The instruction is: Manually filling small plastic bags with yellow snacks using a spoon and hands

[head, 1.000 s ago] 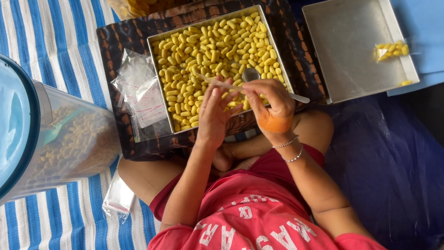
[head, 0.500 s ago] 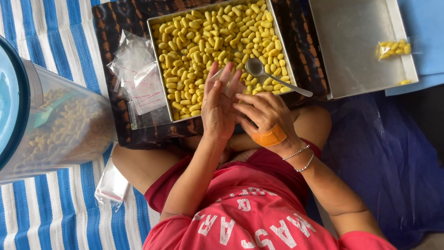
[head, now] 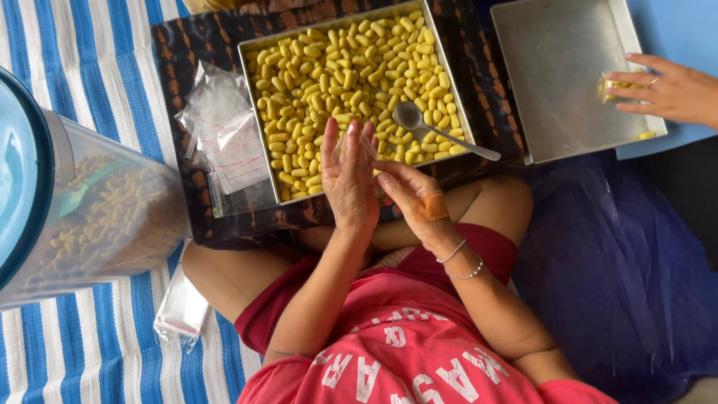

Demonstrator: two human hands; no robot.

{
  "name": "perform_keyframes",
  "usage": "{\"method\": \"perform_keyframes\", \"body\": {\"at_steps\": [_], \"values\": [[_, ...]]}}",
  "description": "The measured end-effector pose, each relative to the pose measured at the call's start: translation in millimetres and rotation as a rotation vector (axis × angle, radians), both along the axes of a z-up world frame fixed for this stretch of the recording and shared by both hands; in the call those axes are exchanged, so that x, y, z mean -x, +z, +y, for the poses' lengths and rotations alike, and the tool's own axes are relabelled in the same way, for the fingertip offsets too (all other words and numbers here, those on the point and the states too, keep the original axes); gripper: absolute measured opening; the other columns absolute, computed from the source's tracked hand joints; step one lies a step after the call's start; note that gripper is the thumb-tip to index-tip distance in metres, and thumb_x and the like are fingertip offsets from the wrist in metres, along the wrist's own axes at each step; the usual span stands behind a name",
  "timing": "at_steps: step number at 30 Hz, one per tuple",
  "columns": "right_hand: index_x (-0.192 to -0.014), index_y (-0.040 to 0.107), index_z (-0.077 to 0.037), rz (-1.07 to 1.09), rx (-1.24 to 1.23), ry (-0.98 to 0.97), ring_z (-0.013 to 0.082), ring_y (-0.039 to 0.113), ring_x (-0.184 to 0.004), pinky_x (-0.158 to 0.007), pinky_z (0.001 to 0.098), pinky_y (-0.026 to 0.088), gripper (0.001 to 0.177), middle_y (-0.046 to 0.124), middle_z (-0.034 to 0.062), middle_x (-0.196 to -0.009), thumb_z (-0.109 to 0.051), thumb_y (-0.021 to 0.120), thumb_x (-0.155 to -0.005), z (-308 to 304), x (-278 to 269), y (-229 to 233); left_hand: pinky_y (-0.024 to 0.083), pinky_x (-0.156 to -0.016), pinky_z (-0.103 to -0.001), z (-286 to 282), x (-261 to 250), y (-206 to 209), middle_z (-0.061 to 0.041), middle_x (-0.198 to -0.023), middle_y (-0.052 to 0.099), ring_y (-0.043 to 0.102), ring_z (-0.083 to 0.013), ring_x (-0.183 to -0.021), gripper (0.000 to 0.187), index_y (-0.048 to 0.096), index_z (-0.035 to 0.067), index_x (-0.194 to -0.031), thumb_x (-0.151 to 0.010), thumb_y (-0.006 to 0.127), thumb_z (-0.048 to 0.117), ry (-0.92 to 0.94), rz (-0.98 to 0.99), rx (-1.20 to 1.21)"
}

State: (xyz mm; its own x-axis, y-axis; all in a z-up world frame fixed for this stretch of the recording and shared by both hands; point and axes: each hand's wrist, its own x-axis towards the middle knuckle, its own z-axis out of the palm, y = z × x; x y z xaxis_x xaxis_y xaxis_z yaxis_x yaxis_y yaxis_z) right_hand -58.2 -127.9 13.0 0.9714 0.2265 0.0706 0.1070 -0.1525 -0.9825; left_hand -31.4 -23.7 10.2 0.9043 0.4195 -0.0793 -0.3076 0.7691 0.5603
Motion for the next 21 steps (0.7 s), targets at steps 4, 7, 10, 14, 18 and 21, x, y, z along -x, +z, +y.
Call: {"method": "perform_keyframes", "body": {"at_steps": [4, 7, 10, 14, 18, 21], "values": [[-0.134, 0.067, -0.011, 0.376, -0.446, -0.1, 0.0088, 0.068, -0.087, -0.065, 0.021, 0.056, 0.037, 0.074, 0.0051, -0.118, -0.023, 0.067, -0.099, 16.5, 3.6, 5.7, 0.045, -0.112, -0.061, -3.1, 7.0, 5.8, -0.025, -0.129, 0.067, 0.062, -0.0448, -0.125, 0.053, 0.051, 0.006, -0.149, -0.099, 0.07, 0.007, 0.041, -0.002, -0.037], [-0.137, 0.063, -0.009, 0.504, -0.572, -0.139, 0.0067, 0.068, -0.08, -0.058, 0.018, 0.053, 0.043, 0.072, 0.0027, -0.123, -0.021, 0.068, -0.096, 16.6, 2.3, 12.7, 0.046, -0.111, -0.06, 3.7, 5.4, 0.1, -0.025, -0.126, 0.068, 0.063, -0.045, -0.124, 0.051, 0.052, 0.005, -0.148, -0.1, 0.068, 0.004, 0.059, -0.004, -0.036], [-0.138, 0.061, -0.009, 0.557, -0.62, -0.164, 0.006, 0.07, -0.08, -0.056, 0.018, 0.051, 0.045, 0.072, 0.0042, -0.129, -0.019, 0.068, -0.095, 14.7, 6.6, 19.4, 0.046, -0.112, -0.059, 11.1, 5.4, -4.7, -0.025, -0.126, 0.068, 0.064, -0.0453, -0.121, 0.051, 0.052, 0.006, -0.149, -0.1, 0.068, 0.004, 0.088, -0.005, -0.033], [-0.14, 0.06, -0.008, 0.566, -0.613, -0.162, 0.0105, 0.069, -0.077, -0.054, 0.0201, 0.052, 0.049, 0.073, 0.0049, -0.118, -0.018, 0.072, -0.093, 19.7, 10.5, 1.3, 0.043, -0.114, -0.062, 12.1, 7.9, -4.7, -0.026, -0.129, 0.066, 0.061, -0.0459, -0.124, 0.052, 0.047, 0.006, -0.152, -0.103, 0.065, 0.004, 0.063, -0.071, -0.067], [-0.142, 0.059, -0.008, 0.569, -0.654, -0.141, 0.0115, 0.069, -0.078, -0.055, 0.0206, 0.051, 0.05, 0.073, 0.0054, -0.114, -0.02, 0.071, -0.094, 19.4, 5.6, -1.1, 0.041, -0.115, -0.06, 6.0, 15.8, 6.6, -0.026, -0.131, 0.066, 0.06, -0.046, -0.127, 0.051, 0.045, 0.006, -0.153, -0.105, 0.063, 0.005, 0.021, -0.073, -0.122], [-0.138, 0.062, -0.009, 0.57, -0.687, -0.125, 0.0101, 0.068, -0.076, -0.055, 0.0198, 0.049, 0.045, 0.074, 0.0067, -0.121, -0.02, 0.07, -0.095, 15.7, 5.5, 7.7, 0.039, -0.117, -0.062, 5.4, 20.2, 11.4, -0.028, -0.139, 0.061, 0.055, -0.0485, -0.132, 0.052, 0.043, 0.005, -0.154, -0.106, 0.063, 0.006, 0.014, -0.105, -0.157]]}}
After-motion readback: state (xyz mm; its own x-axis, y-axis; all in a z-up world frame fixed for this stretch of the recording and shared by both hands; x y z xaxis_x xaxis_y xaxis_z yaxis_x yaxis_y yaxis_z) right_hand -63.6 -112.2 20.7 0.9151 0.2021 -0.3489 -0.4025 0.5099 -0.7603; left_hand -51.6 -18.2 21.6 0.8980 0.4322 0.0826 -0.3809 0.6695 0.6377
